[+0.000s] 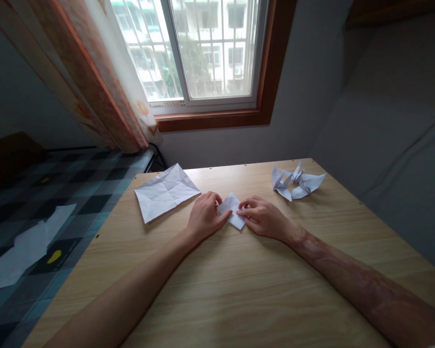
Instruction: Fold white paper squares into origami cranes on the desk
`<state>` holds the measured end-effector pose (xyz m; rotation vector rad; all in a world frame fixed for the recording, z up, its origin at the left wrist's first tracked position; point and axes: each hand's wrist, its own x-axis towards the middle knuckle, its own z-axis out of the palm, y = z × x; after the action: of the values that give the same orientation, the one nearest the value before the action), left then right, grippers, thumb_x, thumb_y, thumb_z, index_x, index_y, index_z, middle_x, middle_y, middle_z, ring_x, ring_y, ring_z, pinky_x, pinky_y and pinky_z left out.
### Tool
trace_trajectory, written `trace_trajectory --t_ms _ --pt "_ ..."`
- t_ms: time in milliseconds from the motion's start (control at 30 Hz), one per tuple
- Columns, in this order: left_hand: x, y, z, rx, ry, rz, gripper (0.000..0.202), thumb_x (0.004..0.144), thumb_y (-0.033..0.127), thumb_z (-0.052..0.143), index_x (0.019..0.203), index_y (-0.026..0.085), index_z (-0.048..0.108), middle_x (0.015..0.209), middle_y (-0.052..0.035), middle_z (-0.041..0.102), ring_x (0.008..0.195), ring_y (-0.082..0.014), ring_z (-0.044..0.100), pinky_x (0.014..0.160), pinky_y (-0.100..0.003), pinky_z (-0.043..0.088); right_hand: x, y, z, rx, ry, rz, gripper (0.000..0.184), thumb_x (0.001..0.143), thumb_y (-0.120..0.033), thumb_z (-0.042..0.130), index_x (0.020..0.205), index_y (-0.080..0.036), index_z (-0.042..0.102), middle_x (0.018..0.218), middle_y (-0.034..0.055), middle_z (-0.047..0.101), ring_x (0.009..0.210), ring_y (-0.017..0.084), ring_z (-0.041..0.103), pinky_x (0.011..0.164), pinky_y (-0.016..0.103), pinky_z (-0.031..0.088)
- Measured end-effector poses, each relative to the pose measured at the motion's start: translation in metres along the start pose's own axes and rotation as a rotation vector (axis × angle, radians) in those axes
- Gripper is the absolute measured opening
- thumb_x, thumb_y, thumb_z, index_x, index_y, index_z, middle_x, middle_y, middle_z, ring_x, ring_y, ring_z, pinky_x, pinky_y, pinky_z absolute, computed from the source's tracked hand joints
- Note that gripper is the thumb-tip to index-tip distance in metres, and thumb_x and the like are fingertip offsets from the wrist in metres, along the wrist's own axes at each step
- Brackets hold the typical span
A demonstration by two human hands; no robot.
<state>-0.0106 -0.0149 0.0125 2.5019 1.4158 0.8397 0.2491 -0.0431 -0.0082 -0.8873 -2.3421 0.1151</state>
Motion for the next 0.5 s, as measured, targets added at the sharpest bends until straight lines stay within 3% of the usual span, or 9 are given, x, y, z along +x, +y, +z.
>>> trace_trajectory --t_ms 167,300,500 --pt "0.0002 -0.0008 -0.0025 -0.075 -0.063 -0.029 0.019 0.093 0.035 0.077 0.098 0.023 0.064 0.073 0.0029 0.067 0.072 -0.0220 0.066 0.083 -0.040 0.052 0.0016 -0.0033 0.0004 -0.011 -0.007 0.006 0.031 0.095 -0.013 0.072 0.121 -0.026 0.082 0.123 0.0108 0.077 0.109 0.029 0.069 0.099 0.046 0.062" --pt "0.0002 -0.0026 0.0010 -0.076 -0.065 0.141 0.006 0.100 0.029 0.068 0.100 0.023 0.067 0.100 -0.0048 0.077 0.093 -0.0238 0.073 0.092 -0.041 0.055 0.0015 -0.0024 0.0023 0.063 0.021 0.012 0.031 0.097 -0.011 0.070 0.122 -0.025 0.081 0.123 0.0109 0.078 0.111 0.029 0.070 0.101 0.047 0.062" --pt "-0.0015 0.0007 0.0013 -0.124 -0.162 0.320 0.018 0.109 0.030 0.056 0.114 0.024 0.072 0.131 -0.0085 0.079 0.120 -0.0259 0.073 0.109 -0.044 0.058 0.0002 0.0037 0.0048 0.146 0.082 0.061 0.026 0.097 -0.007 0.068 0.112 -0.025 0.081 0.117 0.0089 0.081 0.110 0.027 0.073 0.100 0.045 0.061"
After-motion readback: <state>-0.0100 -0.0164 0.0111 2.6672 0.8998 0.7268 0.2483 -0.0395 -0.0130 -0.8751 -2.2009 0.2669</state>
